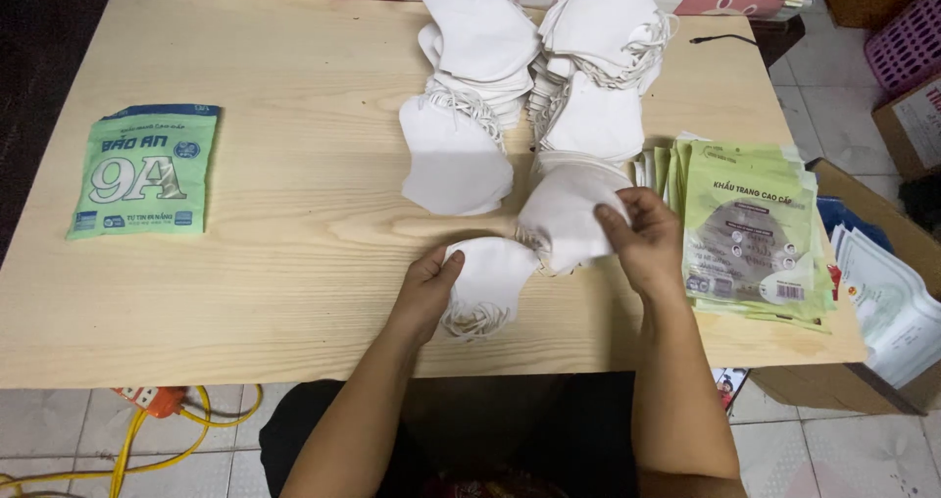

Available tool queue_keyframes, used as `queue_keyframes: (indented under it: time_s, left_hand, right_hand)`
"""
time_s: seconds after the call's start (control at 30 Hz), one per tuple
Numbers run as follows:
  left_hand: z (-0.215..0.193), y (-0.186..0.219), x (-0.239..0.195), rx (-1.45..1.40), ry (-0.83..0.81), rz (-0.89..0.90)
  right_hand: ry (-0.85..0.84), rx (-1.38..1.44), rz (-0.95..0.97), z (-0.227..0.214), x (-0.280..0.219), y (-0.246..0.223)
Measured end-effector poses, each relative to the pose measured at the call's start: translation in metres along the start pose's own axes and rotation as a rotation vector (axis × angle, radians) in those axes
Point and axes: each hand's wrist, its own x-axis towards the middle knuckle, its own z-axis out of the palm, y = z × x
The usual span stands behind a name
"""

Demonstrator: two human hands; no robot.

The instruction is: Stacking individual face masks from a pile into a neat stack on a table

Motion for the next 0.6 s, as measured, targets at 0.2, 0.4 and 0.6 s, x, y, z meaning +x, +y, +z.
queue_keyframes:
  time_s: [0.2, 0.4, 0.6]
  left_hand:
    - [-0.003, -0.013, 0.015, -0.048, -0.024, -0.008]
    - [0.001, -0.004, 0.004, -0.059, -0.041, -0.046]
    - [0.004, -0.006, 0.001, -0.028, -0.092, -0.045]
  right_hand:
    - [-0.463, 0.051, 0.367, 0.022, 0.001, 0.031]
    - [-0.539, 0.09, 0.449, 0.04, -0.001, 0.071]
    - [-0.586, 0.102, 0.468, 0.049, -0.005, 0.103]
